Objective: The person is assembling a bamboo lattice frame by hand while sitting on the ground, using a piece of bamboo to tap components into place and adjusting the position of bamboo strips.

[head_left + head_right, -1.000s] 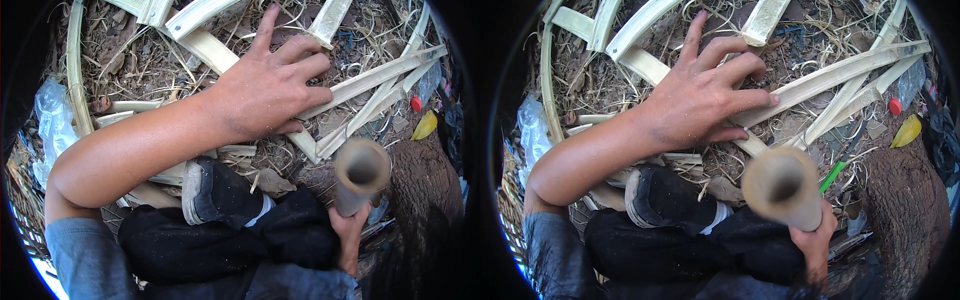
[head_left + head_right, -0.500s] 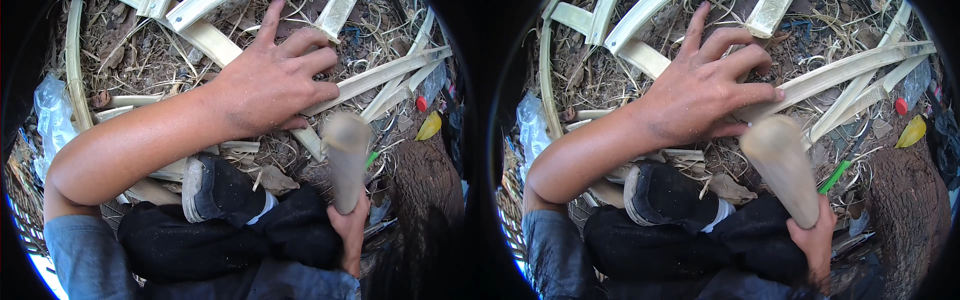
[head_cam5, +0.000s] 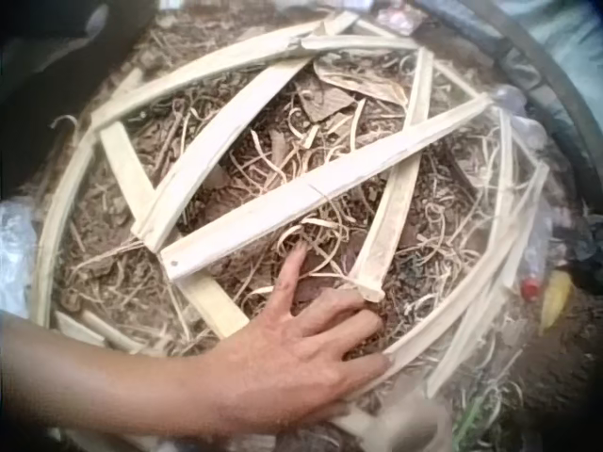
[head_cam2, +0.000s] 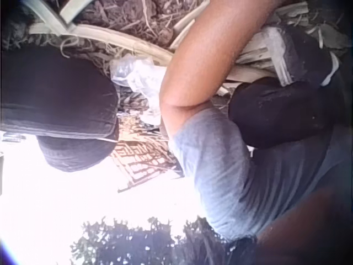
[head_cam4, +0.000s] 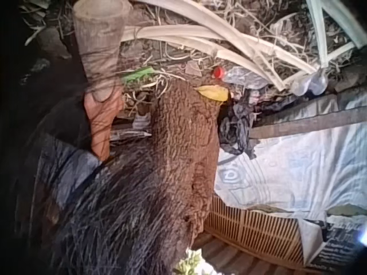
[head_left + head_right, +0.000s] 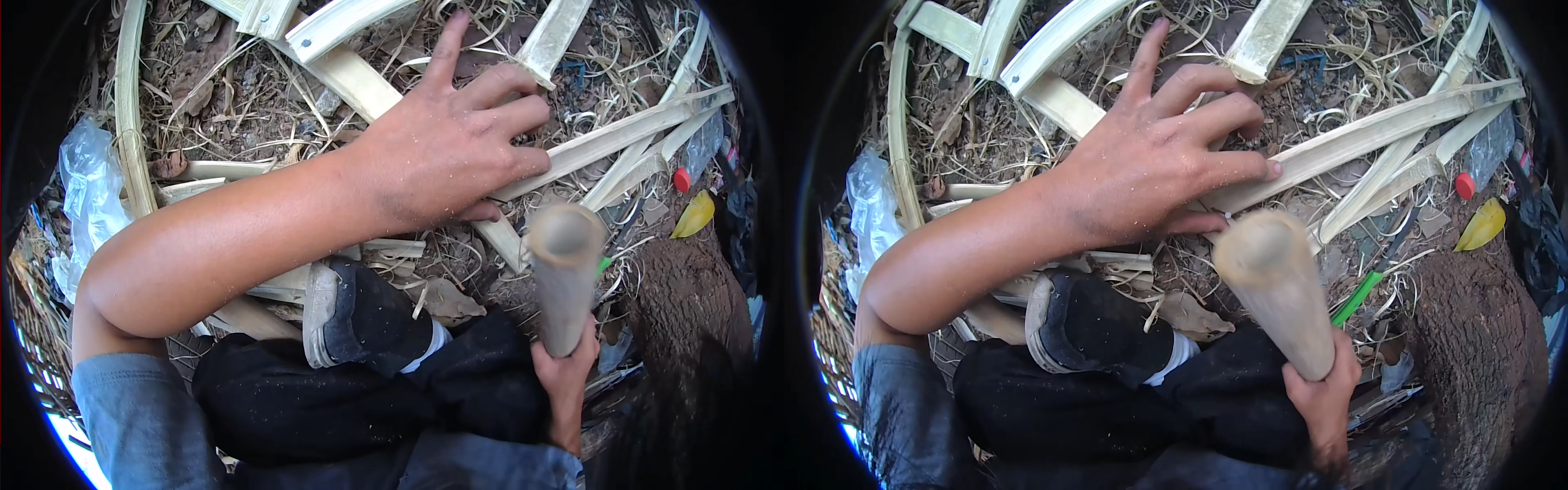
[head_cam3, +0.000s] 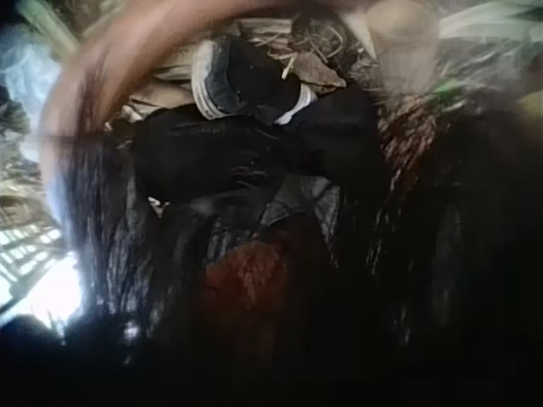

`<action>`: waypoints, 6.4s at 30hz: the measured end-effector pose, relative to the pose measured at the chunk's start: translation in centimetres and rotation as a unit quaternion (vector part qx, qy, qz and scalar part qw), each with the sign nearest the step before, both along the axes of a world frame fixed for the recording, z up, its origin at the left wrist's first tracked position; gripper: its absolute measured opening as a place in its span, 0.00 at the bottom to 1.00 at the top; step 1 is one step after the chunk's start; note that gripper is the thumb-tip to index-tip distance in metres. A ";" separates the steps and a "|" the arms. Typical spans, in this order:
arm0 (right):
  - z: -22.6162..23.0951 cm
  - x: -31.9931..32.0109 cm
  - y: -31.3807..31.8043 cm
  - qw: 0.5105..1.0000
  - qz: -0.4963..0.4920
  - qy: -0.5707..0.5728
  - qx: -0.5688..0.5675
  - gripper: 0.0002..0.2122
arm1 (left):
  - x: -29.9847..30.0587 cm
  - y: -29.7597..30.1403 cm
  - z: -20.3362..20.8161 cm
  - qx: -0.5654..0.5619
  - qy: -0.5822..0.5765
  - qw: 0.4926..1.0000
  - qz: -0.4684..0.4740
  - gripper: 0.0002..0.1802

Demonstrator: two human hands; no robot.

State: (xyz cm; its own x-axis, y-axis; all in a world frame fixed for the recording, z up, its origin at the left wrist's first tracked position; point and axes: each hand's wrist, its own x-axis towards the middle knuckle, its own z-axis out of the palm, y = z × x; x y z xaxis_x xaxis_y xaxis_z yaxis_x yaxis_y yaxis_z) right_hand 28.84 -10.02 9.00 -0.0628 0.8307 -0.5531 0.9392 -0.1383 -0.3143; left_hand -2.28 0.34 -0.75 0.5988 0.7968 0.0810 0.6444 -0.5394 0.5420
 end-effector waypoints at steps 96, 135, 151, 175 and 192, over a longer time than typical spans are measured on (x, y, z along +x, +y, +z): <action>-0.4 -0.2 0.5 0.999 0.031 0.002 -0.024 0.25 | -0.2 0.1 -0.4 0.008 0.008 0.999 0.047 0.37; 0.9 -1.5 0.8 1.000 0.011 -0.015 -0.001 0.20 | -1.1 0.9 -0.7 -0.069 -0.044 0.995 -0.057 0.26; 0.6 0.7 0.5 0.991 0.108 -0.039 0.074 0.22 | -0.3 1.2 -0.5 -0.012 -0.024 0.998 -0.049 0.29; 0.9 1.5 -0.4 0.995 -0.011 -0.003 0.096 0.21 | -1.8 1.7 0.5 -0.026 0.003 0.999 -0.041 0.32; 0.2 -1.3 1.8 0.998 -0.042 -0.014 0.033 0.19 | 0.3 0.1 -0.8 -0.019 0.007 1.000 0.007 0.34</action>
